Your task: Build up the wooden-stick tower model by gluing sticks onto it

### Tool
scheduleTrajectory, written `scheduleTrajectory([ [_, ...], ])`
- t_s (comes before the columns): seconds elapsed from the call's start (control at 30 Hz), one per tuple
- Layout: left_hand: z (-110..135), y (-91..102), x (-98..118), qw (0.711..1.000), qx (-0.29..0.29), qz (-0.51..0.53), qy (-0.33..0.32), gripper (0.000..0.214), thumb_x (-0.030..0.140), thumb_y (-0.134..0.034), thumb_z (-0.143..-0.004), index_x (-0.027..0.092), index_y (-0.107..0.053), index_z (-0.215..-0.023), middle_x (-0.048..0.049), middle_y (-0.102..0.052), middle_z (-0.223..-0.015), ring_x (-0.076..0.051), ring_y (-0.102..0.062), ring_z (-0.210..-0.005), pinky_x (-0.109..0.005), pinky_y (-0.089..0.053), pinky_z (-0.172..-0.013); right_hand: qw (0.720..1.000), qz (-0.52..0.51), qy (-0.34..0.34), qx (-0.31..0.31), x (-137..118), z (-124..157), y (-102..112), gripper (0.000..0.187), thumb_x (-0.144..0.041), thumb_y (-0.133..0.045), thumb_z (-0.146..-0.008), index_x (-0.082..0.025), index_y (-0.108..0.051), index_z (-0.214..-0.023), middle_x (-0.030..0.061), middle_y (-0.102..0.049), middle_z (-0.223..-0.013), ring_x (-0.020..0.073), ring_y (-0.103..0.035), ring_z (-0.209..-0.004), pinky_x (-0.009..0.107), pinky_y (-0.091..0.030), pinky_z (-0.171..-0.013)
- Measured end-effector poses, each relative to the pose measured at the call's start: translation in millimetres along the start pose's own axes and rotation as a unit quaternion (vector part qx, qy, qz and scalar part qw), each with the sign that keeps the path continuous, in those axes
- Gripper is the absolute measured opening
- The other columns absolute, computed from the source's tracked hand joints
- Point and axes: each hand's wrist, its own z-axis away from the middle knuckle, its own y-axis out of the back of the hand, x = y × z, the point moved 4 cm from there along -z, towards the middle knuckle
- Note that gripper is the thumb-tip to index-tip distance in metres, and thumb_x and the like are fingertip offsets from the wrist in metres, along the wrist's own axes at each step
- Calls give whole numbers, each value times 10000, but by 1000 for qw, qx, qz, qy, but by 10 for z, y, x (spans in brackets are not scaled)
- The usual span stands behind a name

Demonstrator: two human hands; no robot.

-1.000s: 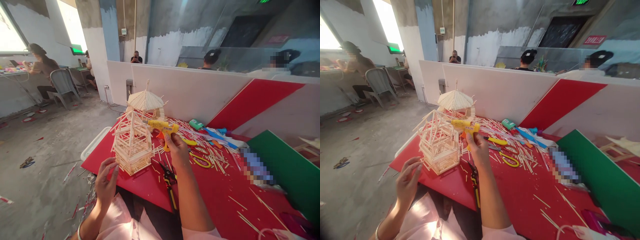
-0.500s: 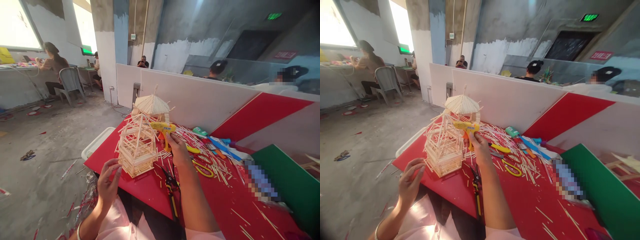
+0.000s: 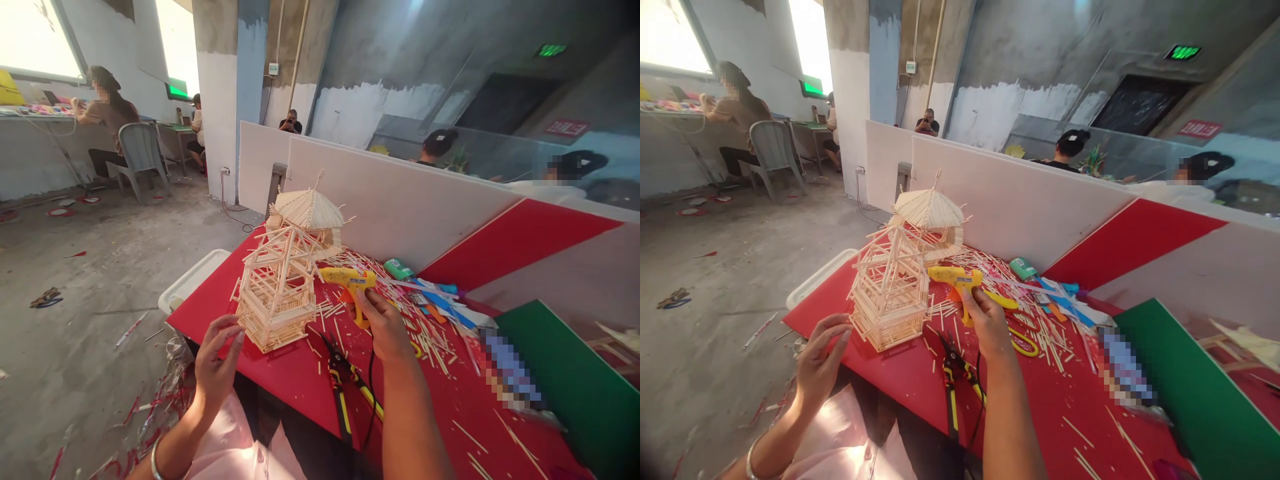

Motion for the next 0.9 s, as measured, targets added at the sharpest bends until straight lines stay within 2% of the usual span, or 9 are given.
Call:
scheduleTrajectory([
  [0.13, -30, 17, 5, 1000, -2, 1, -4, 117, 211, -607, -915, 221, -718, -951, -62, -653, -1089, -171, -639, -1034, -322, -509, -908, 997, 0, 27, 76, 69, 158, 128, 495, -632, -795, -626, -174, -702, -786, 7, -636, -617, 108, -533, -539, 226, -429, -507],
  [0.2, -56, 21, 22, 1000, 2, 2, -8, 117, 206, -605, -917, 223, -716, -950, -62, -652, -1095, -169, -635, -1042, -321, -504, -914, 988, -4, 64, 137, 91, 321, 169, 472, -611, -780, -666, -183, -700, -848, 7, -651, -650, 121, -572, -570, 228, -458, -529],
  [0.27, -84, 11, 54, 1000, 3, 5, -12, 112, 206, -605, -918, 221, -713, -944, -62, -653, -1091, -168, -636, -1037, -320, -501, -914, 982, 1, 96, 163, 104, 510, 131, 458, -602, -751, -706, -188, -699, -896, 26, -682, -699, 145, -614, -604, 243, -486, -546],
  [0.33, -106, -7, 92, 1000, 1, 7, -13, 106, 208, -607, -917, 222, -710, -940, -59, -652, -1089, -166, -637, -1033, -319, -497, -917, 985, 20, 106, 136, 105, 662, -4, 439, -597, -719, -742, -184, -702, -889, 53, -706, -733, 170, -639, -625, 261, -505, -553],
  [0.4, -116, -22, 125, 1000, -1, 10, -13, 104, 212, -611, -915, 226, -711, -943, -55, -651, -1096, -167, -635, -1043, -319, -494, -925, 991, 41, 102, 77, 91, 741, -202, 413, -580, -694, -776, -182, -708, -885, 63, -711, -742, 187, -652, -654, 270, -513, -565],
  [0.47, -118, -24, 140, 1000, -5, 10, -11, 110, 217, -611, -916, 232, -714, -950, -51, -649, -1108, -169, -628, -1057, -321, -491, -935, 993, 48, 102, 29, 58, 748, -390, 400, -565, -667, -809, -185, -714, -920, 56, -706, -742, 196, -660, -698, 270, -515, -588],
  [0.57, -117, -6, 119, 1000, -7, 5, -9, 114, 225, -615, -915, 237, -719, -960, -47, -646, -1120, -166, -623, -1054, -325, -485, -945, 993, 39, 115, 5, 17, 684, -553, 402, -556, -629, -846, -193, -714, -995, 55, -720, -823, 198, -666, -765, 273, -524, -646],
  [0.73, -120, 13, 56, 1000, 0, 3, 5, 99, 234, -633, -905, 234, -719, -955, -45, -645, -1120, -168, -620, -1054, -326, -486, -936, 991, 60, 123, -14, 112, 660, -540, 376, -530, -622, -863, -188, -720, -984, 75, -736, -924, 214, -674, -852, 291, -532, -746],
  [0.9, -142, -57, 74, 1000, 1, -8, 21, 103, 263, -637, -904, 226, -725, -941, -52, -642, -1120, -175, -616, -1058, -335, -487, -949, 996, 11, 87, 8, 271, 826, -367, 385, -548, -645, -839, -196, -731, -968, 75, -739, -861, 226, -691, -823, 290, -542, -701],
])
